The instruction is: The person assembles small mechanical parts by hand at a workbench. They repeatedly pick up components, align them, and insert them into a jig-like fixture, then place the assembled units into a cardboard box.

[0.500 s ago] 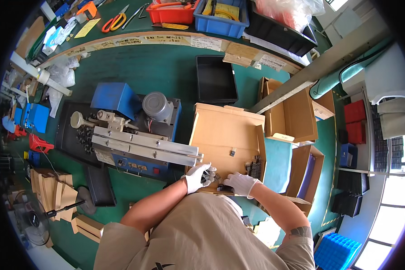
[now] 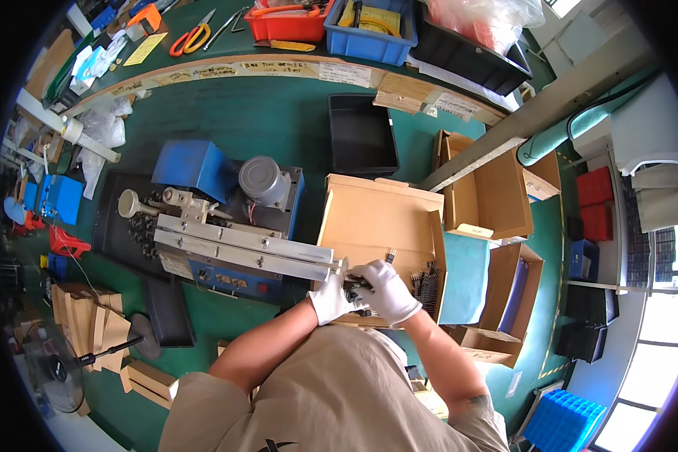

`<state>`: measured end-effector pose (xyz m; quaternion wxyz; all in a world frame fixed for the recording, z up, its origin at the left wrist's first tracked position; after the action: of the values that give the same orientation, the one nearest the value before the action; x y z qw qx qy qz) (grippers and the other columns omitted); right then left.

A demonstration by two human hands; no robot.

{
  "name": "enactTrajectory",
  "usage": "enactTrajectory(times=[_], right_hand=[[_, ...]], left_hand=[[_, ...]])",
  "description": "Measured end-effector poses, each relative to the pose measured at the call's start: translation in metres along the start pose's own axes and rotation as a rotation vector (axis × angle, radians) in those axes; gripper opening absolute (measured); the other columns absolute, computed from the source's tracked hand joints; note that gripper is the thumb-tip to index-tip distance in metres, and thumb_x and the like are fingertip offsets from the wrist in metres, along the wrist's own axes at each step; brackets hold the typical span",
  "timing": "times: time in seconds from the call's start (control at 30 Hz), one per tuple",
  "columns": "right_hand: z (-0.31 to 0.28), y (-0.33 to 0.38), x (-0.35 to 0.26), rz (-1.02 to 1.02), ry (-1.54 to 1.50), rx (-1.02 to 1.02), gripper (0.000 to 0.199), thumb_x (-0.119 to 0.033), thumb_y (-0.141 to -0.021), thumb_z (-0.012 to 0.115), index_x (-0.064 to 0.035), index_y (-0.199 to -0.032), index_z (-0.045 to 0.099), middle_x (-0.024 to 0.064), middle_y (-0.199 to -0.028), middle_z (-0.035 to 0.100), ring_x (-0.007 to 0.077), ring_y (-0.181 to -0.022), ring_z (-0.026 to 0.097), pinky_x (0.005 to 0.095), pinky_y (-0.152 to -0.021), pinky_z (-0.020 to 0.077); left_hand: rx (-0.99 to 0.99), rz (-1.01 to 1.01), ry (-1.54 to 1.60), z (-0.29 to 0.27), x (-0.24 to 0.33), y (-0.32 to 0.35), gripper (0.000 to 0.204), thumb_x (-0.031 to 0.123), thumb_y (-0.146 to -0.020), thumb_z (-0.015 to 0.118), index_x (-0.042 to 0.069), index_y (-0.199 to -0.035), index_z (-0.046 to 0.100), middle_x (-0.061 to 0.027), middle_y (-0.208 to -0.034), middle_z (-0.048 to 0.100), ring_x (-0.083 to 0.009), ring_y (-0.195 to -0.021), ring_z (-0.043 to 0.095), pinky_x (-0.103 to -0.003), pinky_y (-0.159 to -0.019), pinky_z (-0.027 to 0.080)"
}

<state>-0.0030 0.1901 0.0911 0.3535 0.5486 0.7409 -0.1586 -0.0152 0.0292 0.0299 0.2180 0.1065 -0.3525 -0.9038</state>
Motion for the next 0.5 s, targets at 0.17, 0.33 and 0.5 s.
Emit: enactTrajectory(times=[0.17,0.33,0.5], right_hand=[[-0.026,0.009,-0.045,0.090,-0.156,0.077,0.068,-0.017,-0.081,0.081,-0.0021,-0.141,0.052,0.0234,-0.133,0.057,0.0352,-0.104,0.065,0.0401,-0.085,0.0549],[-0.026,0.025,-0.009,0.150,-0.272,0.316,0.042,-0.016,-0.086,0.077,-0.0002,-0.123,0.065,0.0190,-0.107,0.069,0.0273,-0.090,0.070,0.0335,-0.069,0.0555],[-0.008,0.025,-0.025,0.268,0.005,0.354,0.033,-0.024,-0.081,0.081,-0.0012,-0.103,0.069,0.0178,-0.099,0.067,0.0327,-0.088,0.067,0.0409,-0.075,0.0546]], left_hand=[[-0.181,0.069,0.088,-0.032,0.000,-0.024,0.040,0.043,-0.106,0.046,0.010,-0.120,0.064,-0.0119,-0.119,0.070,-0.0297,-0.110,0.066,-0.048,-0.097,0.054],[-0.133,-0.008,0.117,-0.020,0.005,-0.011,0.038,0.038,-0.102,0.055,0.003,-0.110,0.068,-0.0158,-0.108,0.072,-0.0316,-0.102,0.069,-0.048,-0.091,0.057],[-0.165,-0.020,0.025,-0.011,0.009,0.004,0.039,0.038,-0.104,0.053,0.003,-0.109,0.069,-0.0151,-0.108,0.072,-0.0311,-0.102,0.069,-0.049,-0.092,0.056]])
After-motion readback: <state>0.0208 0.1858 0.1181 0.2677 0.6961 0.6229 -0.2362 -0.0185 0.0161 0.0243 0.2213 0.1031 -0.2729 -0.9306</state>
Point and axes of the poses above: each hand's wrist, its own y-axis away from the middle knuckle, its own z-axis out of the palm, x = y × z, the point moved 1 cm from there along -y, towards the middle knuckle
